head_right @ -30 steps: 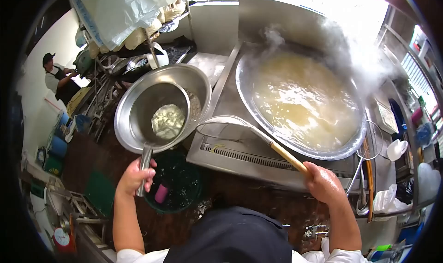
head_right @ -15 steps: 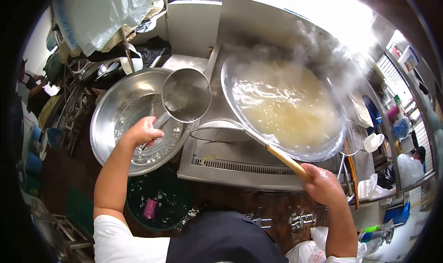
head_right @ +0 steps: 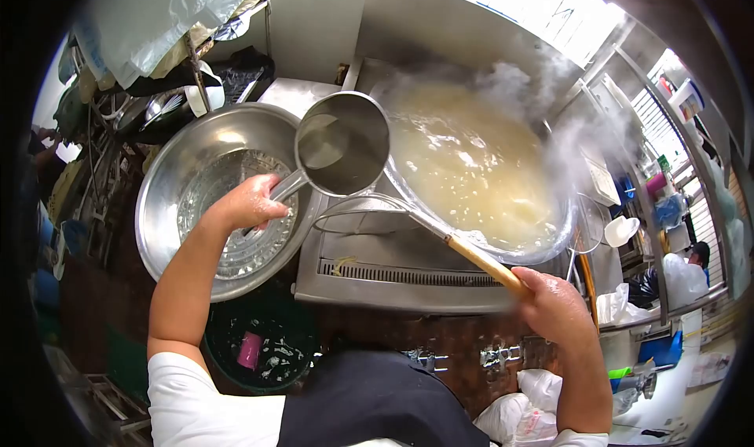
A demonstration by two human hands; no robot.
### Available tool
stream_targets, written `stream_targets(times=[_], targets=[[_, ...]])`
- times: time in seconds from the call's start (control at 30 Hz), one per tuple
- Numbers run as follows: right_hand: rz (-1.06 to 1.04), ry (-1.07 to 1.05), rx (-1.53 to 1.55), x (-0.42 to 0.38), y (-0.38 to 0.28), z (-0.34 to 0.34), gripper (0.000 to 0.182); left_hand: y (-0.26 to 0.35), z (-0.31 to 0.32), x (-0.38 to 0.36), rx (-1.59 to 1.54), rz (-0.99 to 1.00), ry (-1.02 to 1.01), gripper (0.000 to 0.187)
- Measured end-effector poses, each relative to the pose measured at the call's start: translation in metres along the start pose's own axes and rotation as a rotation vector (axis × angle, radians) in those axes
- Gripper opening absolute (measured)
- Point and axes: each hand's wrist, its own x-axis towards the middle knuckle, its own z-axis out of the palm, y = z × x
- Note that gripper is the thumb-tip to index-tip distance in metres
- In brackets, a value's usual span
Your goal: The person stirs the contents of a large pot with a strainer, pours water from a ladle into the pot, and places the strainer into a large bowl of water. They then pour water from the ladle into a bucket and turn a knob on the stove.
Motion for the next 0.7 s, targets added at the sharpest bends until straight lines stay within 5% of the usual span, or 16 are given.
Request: stream_targets(times=[0.27, 0.7], targets=[[0.025, 0.000, -0.032, -0.003, -0.010, -0.003, 0.048, 0.030, 0.008, 0.019, 0.106, 0.012, -0.028, 0.055], [0.060, -0.039, 0.050, -0.011, -0.003, 0.006, 0.047, 0.030, 0.016, 0.034, 0.209, 0.003, 0.007, 0.050]])
